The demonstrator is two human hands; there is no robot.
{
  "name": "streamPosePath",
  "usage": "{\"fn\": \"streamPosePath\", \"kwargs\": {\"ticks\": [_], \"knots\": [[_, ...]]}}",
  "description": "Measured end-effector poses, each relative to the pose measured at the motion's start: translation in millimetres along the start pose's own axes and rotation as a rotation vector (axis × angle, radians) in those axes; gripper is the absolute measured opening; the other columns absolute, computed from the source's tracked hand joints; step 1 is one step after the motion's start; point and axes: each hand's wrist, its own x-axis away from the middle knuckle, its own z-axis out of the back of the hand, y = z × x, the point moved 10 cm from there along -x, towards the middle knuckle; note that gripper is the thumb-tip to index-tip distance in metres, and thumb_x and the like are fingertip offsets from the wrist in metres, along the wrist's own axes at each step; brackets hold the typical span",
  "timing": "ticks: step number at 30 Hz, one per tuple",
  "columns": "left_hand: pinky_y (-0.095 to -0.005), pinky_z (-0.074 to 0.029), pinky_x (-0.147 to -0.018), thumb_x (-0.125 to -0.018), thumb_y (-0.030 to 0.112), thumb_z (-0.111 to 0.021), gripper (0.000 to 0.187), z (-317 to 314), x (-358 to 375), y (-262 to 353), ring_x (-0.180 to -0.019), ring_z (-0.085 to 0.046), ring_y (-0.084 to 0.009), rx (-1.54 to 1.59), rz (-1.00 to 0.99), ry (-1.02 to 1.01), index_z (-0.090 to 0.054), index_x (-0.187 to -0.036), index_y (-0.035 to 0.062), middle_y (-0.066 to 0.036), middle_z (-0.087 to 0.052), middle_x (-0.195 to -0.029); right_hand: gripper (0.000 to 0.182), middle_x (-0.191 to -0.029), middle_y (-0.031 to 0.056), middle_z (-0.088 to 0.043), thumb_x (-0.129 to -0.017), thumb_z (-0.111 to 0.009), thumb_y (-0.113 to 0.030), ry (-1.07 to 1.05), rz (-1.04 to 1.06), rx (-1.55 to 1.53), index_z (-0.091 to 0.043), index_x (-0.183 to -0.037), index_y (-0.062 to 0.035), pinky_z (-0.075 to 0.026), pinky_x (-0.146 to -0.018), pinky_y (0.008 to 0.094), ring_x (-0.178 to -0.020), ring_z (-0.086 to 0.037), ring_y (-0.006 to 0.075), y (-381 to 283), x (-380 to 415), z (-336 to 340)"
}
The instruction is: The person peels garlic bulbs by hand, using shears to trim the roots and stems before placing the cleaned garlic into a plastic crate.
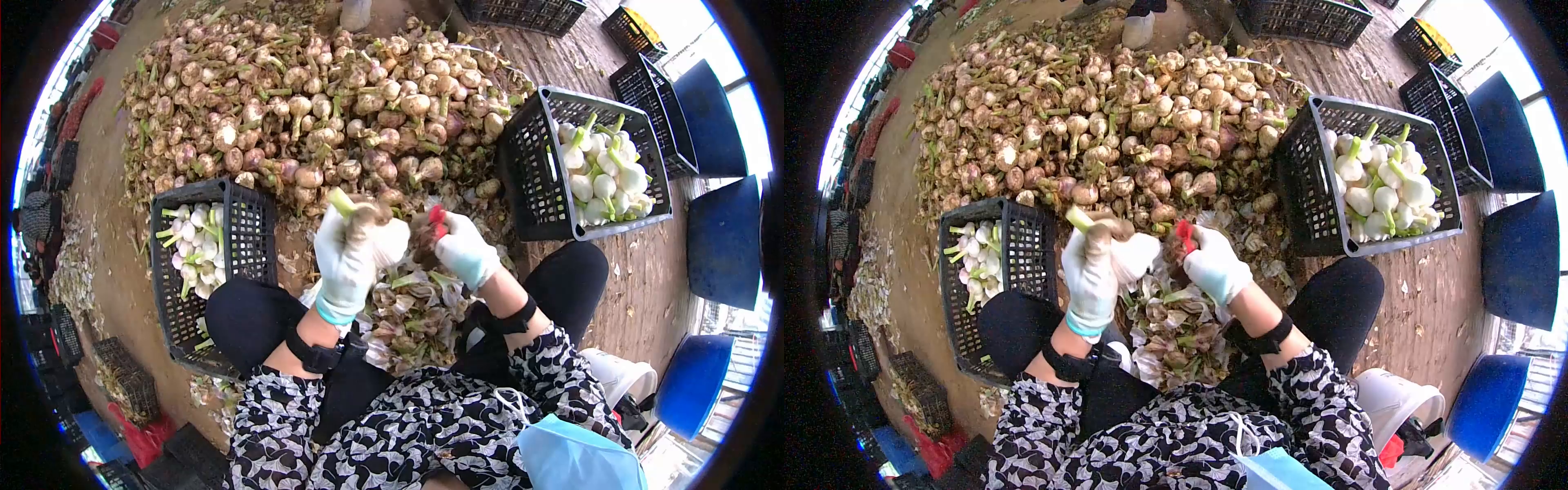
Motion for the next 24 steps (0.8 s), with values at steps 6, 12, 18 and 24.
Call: {"fn": "streamPosePath", "kwargs": {"ticks": [6,12,18,24], "knots": [[-0.0223,-0.045,-0.07,-0.09,0.026,-0.059,0.041,-10,-7,-25,-0.074,-0.053,-0.0101,-0.258,0.139,-0.112,-0.047,-0.117,-0.0029,-0.006,-0.061,-0.093,0.037,-0.092,0.0018,-0.055,-0.08,-0.064,-0.003,0.068,0.072,-0.347,-0.042,-0.11,0.0019,-0.047,-0.071,0.0225,-0.082,-0.054,0.0092,-12,8,-5],[-0.0264,-0.049,-0.073,-0.087,0.014,-0.049,0.026,17,-1,-50,-0.08,-0.062,-0.0161,0.113,0.408,0.055,-0.06,-0.099,-0.0068,-0.011,-0.065,-0.093,0.023,-0.085,0.0141,-0.06,-0.073,-0.066,-0.003,0.168,0.275,-0.175,-0.056,-0.093,-0.0002,-0.048,-0.071,0.0319,-0.076,-0.061,0.0248,-66,32,-5],[-0.0439,-0.05,-0.083,-0.075,0.003,-0.044,0.016,9,2,-78,-0.089,-0.061,-0.0331,0.721,0.53,0.136,-0.058,-0.084,-0.0006,-0.017,-0.061,-0.093,0.019,-0.081,0.0029,-0.059,-0.08,-0.068,-0.007,0.295,-0.004,-0.462,-0.054,-0.092,-0.0002,-0.046,-0.067,0.023,-0.074,-0.053,0.0084,-2,20,9],[-0.0391,-0.049,-0.079,-0.085,0.022,-0.043,0.025,14,5,-95,-0.079,-0.061,-0.0275,0.838,0.709,0.428,-0.058,-0.081,0.0013,-0.014,-0.061,-0.081,0.033,-0.089,0.0063,-0.06,-0.081,-0.068,-0.014,0.073,0.045,-0.586,-0.05,-0.104,0.0006,-0.047,-0.071,0.025,-0.079,-0.056,0.0113,-57,27,-17]]}}
